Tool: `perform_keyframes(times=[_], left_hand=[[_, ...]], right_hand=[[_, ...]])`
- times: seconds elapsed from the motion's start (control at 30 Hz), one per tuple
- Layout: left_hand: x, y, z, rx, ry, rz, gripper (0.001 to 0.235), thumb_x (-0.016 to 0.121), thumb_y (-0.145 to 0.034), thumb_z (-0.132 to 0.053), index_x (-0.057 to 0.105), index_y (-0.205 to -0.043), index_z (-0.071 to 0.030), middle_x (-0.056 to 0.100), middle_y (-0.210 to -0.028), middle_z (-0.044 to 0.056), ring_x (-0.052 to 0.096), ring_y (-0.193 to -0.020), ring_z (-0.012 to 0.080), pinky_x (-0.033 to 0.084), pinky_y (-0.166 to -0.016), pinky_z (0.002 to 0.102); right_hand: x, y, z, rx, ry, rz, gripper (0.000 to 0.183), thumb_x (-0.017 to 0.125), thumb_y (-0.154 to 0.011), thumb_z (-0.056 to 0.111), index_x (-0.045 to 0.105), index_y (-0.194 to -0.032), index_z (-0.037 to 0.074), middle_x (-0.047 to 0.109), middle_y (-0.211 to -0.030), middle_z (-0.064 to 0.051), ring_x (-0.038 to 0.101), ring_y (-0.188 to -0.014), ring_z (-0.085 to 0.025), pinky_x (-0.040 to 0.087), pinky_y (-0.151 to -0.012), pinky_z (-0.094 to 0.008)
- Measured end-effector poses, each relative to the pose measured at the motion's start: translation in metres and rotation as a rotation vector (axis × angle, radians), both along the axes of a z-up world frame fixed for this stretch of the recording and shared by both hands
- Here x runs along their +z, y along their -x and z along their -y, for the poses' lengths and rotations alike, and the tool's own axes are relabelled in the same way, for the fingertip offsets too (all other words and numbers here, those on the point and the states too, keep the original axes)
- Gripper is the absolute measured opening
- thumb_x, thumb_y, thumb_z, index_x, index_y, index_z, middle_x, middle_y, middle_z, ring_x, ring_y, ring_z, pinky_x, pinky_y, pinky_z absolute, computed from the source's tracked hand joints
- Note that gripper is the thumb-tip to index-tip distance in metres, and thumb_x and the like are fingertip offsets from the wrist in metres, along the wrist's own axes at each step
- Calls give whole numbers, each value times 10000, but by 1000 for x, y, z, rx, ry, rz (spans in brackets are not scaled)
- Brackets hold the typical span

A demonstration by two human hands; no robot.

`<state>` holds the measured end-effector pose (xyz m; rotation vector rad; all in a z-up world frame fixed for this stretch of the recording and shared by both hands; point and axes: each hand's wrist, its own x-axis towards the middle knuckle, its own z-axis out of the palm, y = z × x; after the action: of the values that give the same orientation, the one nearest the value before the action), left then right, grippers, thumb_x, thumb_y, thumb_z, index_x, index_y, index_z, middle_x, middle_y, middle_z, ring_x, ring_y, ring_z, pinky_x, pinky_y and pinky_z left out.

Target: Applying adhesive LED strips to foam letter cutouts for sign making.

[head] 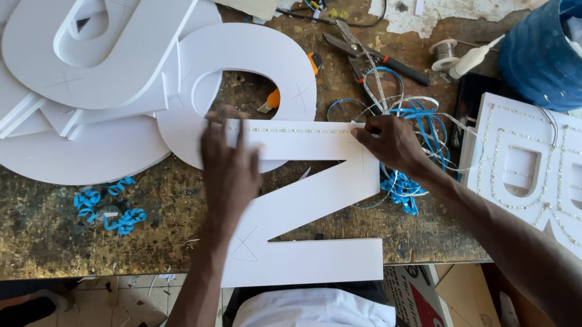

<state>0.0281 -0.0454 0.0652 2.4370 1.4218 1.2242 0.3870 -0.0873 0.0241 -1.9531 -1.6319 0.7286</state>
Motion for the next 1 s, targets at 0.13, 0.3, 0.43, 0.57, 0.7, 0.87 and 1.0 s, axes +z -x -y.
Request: perform_keyframes(times=[0.13, 0.3, 0.43, 0.57, 0.7, 0.87, 1.0], left_hand=[[-29, -37, 32, -44, 303, -466, 978, 389, -1146, -735, 437, -1714, 59, 343, -1811, 353, 317, -1689, 510, 233, -1382, 622], [-33, -94, 49, -109, 218, -476, 1040, 424, -1103, -790, 486, -1680, 74, 418, -1771, 353, 383, -1668, 494, 243, -1391, 584], [-54, -145, 60, -215, 176, -391, 964, 473, -1090, -746, 519, -1659, 31, 421, -1796, 289, 379, -1690, 446, 223, -1408, 580], [-62, -160, 55, -265, 152, -386, 959, 593, -1036, -771, 566, -1648, -32, 440, -1788, 239, 323, -1702, 497, 279, -1377, 672], [-70, -141, 11, -308, 40, -413, 758, 729, -994, -679, 684, -1535, -151, 558, -1638, 152, 466, -1580, 540, 344, -1310, 745], [-17, -96, -26, -708, 389, -494, 618, 666, -1115, -508, 603, -1649, -203, 524, -1695, 191, 522, -1568, 456, 346, -1330, 604], [-21, -74, -33, -694, 390, -558, 634, 688, -1112, -486, 579, -1676, -217, 526, -1683, 170, 504, -1587, 406, 388, -1307, 574]], right_hand=[[-2, 0, 5, 12, 3, 8, 386, 757, -1040, 353, 699, -754, 101, 537, -608, -148, 521, -577, -358, 419, -646, -491], [-6, -3, 3, 18, -27, -15, 387, 758, -1052, 354, 698, -767, 99, 539, -618, -113, 534, -591, -312, 415, -646, -464], [-4, -6, -3, 37, 5, 7, 393, 768, -1070, 418, 749, -855, 89, 601, -671, -203, 650, -658, -431, 493, -686, -518], [8, -15, -2, 59, 62, -31, 359, 754, -1068, 417, 777, -955, 77, 667, -763, -306, 722, -778, -542, 515, -749, -604], [11, -40, 7, 74, 209, -313, 305, 748, -1086, 366, 812, -1019, 76, 786, -720, -190, 836, -709, -291, 657, -731, -409], [35, -80, 22, -39, -40, -327, 178, 706, -1076, 118, 836, -1073, -4, 797, -821, -209, 776, -748, -302, 632, -705, -458], [38, -153, 30, -199, -176, -602, 266, 750, -1066, 238, 761, -1176, -3, 747, -931, -230, 789, -856, -326, 700, -804, -480]])
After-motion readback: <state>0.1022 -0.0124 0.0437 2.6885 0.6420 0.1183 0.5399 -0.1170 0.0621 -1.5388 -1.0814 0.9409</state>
